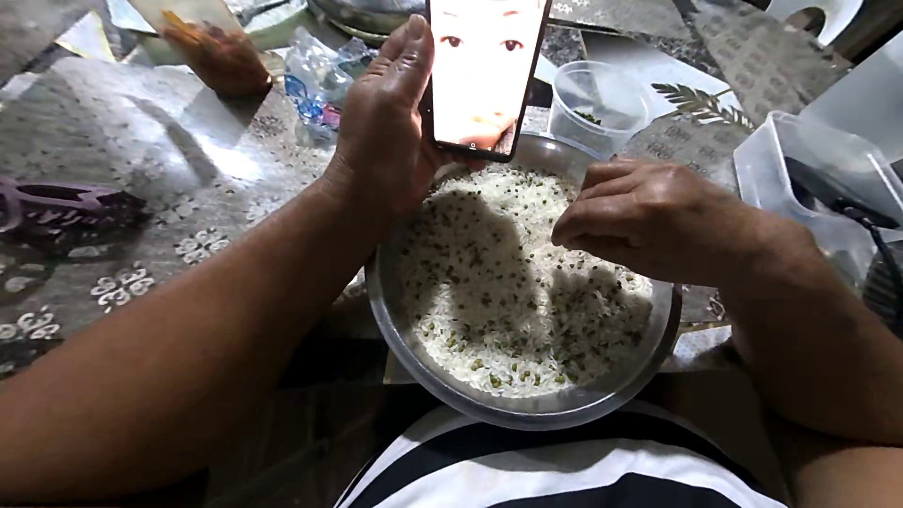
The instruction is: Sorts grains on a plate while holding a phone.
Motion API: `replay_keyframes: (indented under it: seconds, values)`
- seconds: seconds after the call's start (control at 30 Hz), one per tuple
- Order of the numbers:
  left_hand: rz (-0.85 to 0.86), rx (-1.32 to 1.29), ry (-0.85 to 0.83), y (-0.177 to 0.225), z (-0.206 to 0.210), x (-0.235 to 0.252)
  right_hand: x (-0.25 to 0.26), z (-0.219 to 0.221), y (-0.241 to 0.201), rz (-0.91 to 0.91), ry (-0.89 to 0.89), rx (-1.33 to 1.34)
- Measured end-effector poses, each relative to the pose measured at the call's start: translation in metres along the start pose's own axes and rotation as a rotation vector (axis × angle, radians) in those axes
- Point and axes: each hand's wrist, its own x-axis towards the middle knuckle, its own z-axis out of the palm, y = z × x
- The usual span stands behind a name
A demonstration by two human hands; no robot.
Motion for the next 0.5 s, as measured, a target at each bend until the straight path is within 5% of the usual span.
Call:
replay_keyframes:
  seconds: [0.3, 0.5]
  values:
    - [0.000, 0.011, -0.003, 0.001, 0.000, 0.000, -0.001, -0.004, 0.005, 0.014, 0.010, 0.082]
    - [0.000, -0.002, -0.014, 0.000, -0.002, 0.000, -0.008, -0.022, 0.029, 0.328, 0.227, -0.206]
